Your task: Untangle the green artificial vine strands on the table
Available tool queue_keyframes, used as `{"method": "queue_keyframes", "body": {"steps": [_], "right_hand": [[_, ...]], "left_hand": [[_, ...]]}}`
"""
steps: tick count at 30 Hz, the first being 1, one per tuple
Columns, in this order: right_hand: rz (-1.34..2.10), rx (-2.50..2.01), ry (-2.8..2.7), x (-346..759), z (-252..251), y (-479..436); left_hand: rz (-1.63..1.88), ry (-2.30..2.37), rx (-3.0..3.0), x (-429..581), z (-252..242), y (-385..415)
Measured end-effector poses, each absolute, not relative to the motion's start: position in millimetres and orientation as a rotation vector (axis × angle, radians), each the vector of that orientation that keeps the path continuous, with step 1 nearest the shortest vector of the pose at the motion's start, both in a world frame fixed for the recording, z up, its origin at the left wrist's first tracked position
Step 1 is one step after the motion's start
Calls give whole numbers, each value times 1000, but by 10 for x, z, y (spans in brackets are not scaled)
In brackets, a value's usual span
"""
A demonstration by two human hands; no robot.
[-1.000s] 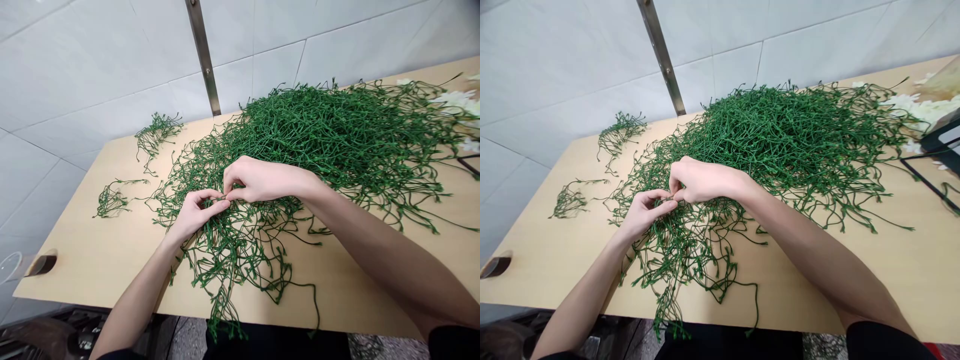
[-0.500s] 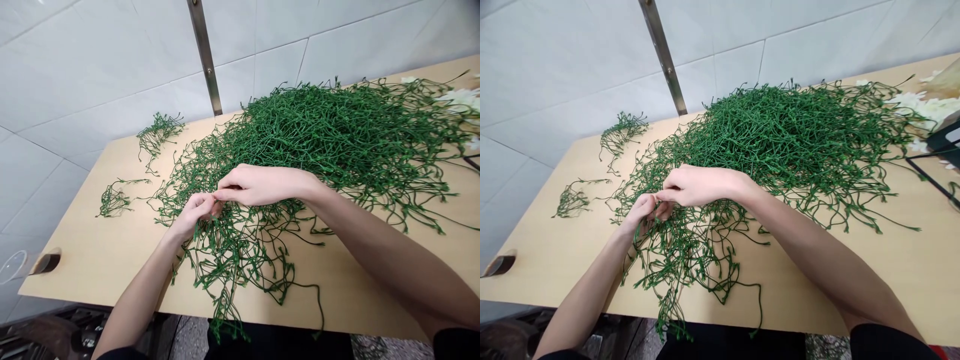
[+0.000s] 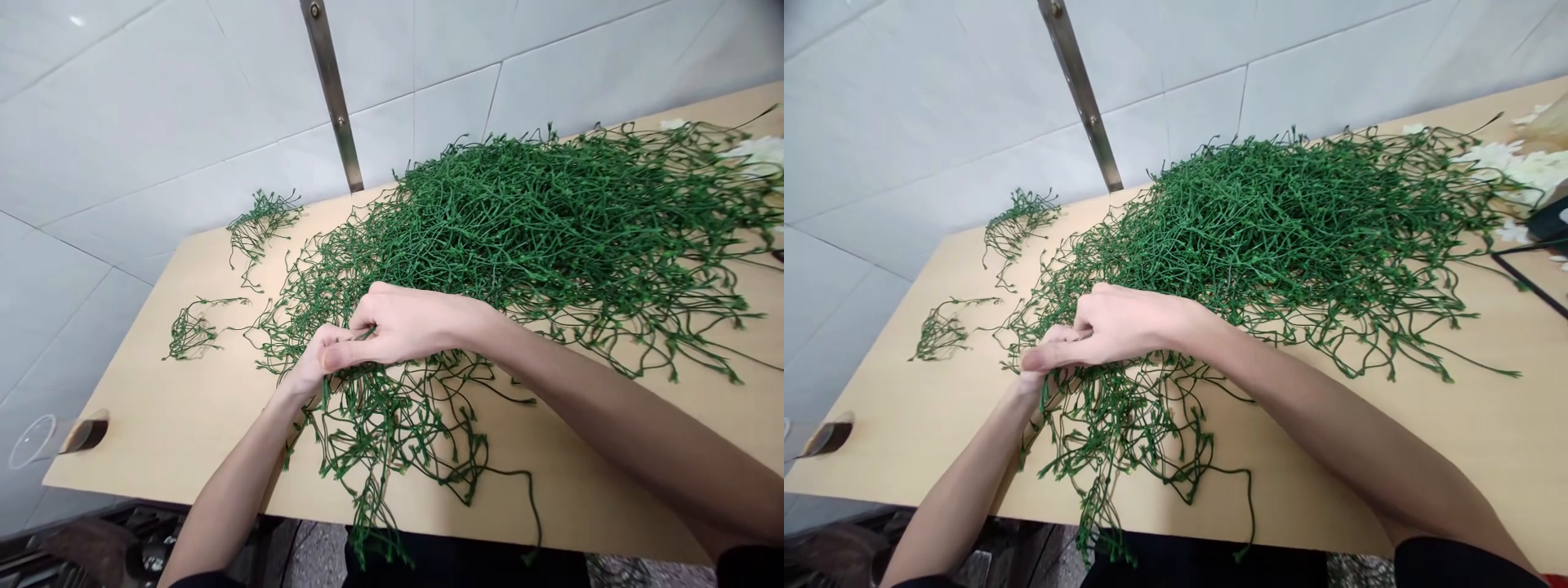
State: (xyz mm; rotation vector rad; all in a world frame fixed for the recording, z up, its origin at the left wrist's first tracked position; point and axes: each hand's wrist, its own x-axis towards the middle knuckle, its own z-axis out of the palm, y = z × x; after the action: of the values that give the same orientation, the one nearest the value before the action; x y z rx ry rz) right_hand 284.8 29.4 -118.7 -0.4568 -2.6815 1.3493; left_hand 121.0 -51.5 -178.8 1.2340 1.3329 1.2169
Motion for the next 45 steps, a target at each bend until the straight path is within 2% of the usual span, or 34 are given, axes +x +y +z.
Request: {"method": "queue_keyframes", "body": {"steps": [3,6,11,15,18,20,26,37,45], "right_hand": [[1545,-386,-2479,2787,-1277,274],[1625,-345,-2258,2765,-1357,302],[1382,-516,-2136,2838,-1368,460],[1166,-629,-2353,2906,-1280,535],[902,-708,-2333,2940,-1202,534],[843,-715,-2324,2954,-1165,521],[1059,-625,-2398,2937,-1165,472],[1246,-580,-2364,2933,-1235,520],[1116,-529,-2465,2965,-1223,537]], "left_hand": [[1146,1218,1334,1197,-1786,-504],[1261,1236,1319,1164,-1780,-493],[1602,1209,1093,1092,-1683,-438],[1506,1146,943,1125,-1614,-413],[1509,1083,912,1163,-1637,-400],[1520,1107,904,1170,-1673,-386],[1546,1288,963,1154,-1756,-374],[1575,1201,952,1177,-1778,-381],[1566,1222,936,1200,-1793,-379]]}}
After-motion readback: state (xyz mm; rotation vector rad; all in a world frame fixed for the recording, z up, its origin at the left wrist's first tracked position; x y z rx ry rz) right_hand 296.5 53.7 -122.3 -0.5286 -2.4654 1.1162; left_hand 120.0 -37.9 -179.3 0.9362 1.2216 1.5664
